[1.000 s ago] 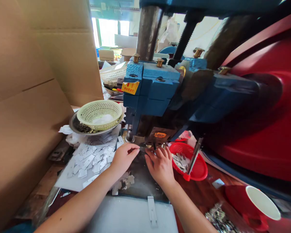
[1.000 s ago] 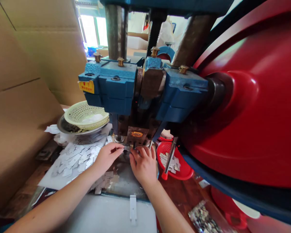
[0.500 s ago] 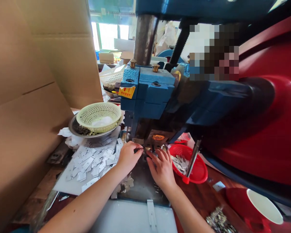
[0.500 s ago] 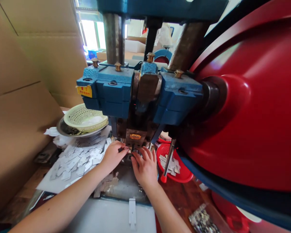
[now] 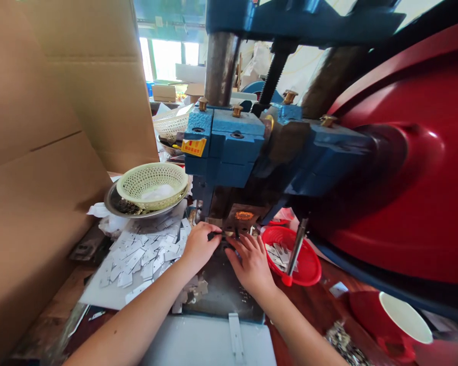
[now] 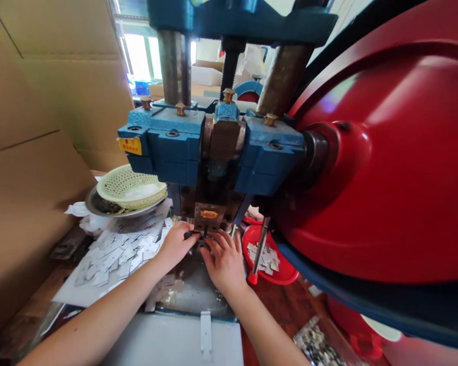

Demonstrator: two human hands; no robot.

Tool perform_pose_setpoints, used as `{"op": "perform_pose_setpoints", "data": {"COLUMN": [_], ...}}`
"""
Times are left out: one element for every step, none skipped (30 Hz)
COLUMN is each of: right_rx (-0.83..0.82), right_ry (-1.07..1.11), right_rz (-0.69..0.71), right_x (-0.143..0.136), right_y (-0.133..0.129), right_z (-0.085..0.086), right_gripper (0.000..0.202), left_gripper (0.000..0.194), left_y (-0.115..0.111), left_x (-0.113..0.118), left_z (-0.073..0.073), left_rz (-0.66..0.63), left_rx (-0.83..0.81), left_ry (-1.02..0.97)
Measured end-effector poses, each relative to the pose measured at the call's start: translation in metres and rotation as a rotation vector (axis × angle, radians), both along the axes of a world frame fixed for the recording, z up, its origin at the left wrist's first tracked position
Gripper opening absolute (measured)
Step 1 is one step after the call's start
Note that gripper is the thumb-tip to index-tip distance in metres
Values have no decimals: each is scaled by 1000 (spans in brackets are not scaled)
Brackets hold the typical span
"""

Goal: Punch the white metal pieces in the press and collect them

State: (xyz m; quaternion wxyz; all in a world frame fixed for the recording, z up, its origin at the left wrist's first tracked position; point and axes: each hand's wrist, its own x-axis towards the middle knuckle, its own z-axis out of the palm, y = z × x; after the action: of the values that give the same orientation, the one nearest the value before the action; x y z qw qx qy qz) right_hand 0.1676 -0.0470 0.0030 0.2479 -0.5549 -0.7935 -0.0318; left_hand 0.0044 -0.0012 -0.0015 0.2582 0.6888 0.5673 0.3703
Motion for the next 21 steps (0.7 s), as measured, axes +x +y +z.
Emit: {"op": "perform_pose_setpoints", "data": {"right_rx": [1, 6, 12, 18, 22, 24, 28, 33, 39, 46, 53, 60, 65, 64, 57, 43, 28, 16, 11, 10, 10], "right_ry": [16, 25, 26, 21, 9, -9, -30, -53, -76, -94, -107, -114, -116, -110, -96, -72, -38, 8, 67, 141, 228], "right_rz": [8, 14, 16, 15, 12, 11, 8, 6, 4, 2, 1, -2, -1, 4, 10, 20, 35, 53, 72, 84, 79], "right_x": [2, 4, 5, 6, 6, 6, 5, 4, 3, 2, 1, -1, -2, -3, -3, -3, -2, 0, 3, 7, 11], "right_y": [0, 0, -1, -1, -2, -3, -4, -4, -5, -5, -4, -3, -2, -1, 1, 3, 5, 7, 8, 8, 6], "right_z": [-3, -5, -6, -6, -5, -4, -2, 1, 3, 5, 7, 9, 10, 11, 11, 11, 10, 8, 6, 4, 1], "right_gripper": [29, 30, 30, 30, 29, 27, 27, 26, 26, 26, 26, 25, 25, 24, 23, 23, 23, 23, 24, 24, 26], "left_gripper": [12, 12, 12, 12, 12, 12, 12, 12, 12, 13, 14, 15, 16, 17, 17, 17, 17, 16, 15, 14, 14], "left_y": [-1, -1, -2, -3, -3, -4, -4, -4, -3, -2, -1, 0, 2, 3, 4, 5, 5, 5, 5, 4, 3], "left_x": [0, 0, -1, -1, -1, -1, -1, -1, 0, 0, 0, 0, 0, 0, -1, -1, -1, -1, -2, -2, -3], "left_z": [0, 1, 1, 2, 2, 2, 2, 1, 1, 0, -1, -2, -3, -4, -4, -4, -4, -3, -3, -2, -1], "left_rz": [2, 4, 7, 12, 16, 19, 20, 16, 6, -7, -22, -37, -51, -62, -69, -75, -78, -78, -75, -70, -62], "left_rx": [4, 8, 11, 15, 19, 22, 24, 22, 15, 5, -7, -17, -26, -31, -33, -34, -34, -34, -32, -32, -32], "left_ry": [1, 2, 3, 4, 6, 9, 11, 10, 5, -3, -14, -26, -35, -42, -48, -55, -61, -68, -73, -78, -83]}}
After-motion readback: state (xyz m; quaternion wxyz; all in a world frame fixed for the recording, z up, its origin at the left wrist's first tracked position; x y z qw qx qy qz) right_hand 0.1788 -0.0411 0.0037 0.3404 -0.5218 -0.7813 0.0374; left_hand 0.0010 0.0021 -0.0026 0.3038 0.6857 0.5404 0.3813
